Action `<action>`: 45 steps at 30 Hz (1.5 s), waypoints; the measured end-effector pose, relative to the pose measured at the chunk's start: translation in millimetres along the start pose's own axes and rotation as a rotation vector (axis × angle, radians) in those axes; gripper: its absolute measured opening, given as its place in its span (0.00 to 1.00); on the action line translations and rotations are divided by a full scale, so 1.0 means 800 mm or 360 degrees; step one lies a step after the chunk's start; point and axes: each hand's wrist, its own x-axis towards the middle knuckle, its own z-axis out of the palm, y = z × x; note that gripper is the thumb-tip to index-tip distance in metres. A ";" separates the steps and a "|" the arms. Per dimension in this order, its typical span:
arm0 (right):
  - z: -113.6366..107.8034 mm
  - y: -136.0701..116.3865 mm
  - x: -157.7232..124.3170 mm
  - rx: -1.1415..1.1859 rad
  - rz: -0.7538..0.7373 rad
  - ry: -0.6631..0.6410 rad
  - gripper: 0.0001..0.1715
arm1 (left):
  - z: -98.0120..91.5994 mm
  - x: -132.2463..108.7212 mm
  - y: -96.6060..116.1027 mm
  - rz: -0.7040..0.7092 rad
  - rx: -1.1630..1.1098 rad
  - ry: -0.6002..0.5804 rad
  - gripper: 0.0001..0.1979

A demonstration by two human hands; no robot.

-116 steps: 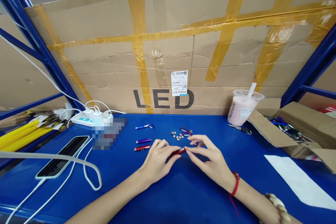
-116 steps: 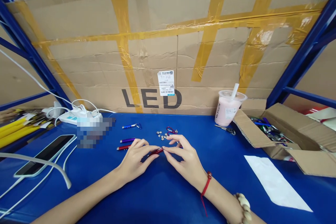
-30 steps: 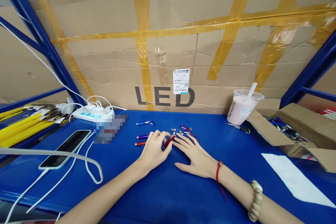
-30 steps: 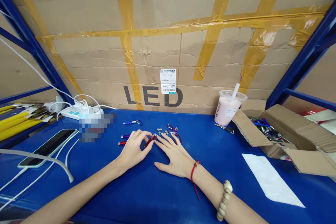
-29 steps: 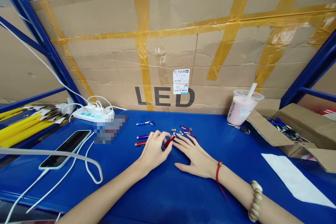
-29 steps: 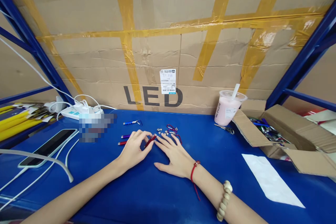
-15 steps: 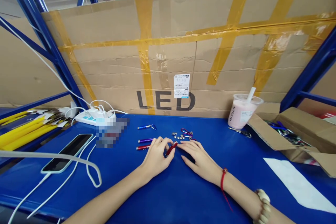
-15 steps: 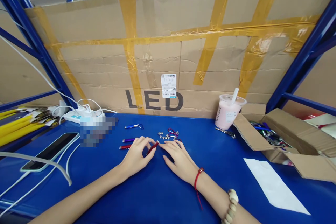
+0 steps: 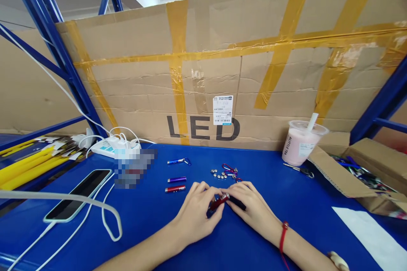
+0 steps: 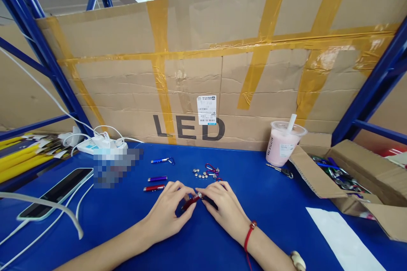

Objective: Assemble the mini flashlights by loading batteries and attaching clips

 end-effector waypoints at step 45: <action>-0.006 -0.021 -0.004 0.0283 -0.0128 0.0866 0.04 | 0.003 0.004 -0.012 -0.0040 -0.0044 -0.0069 0.06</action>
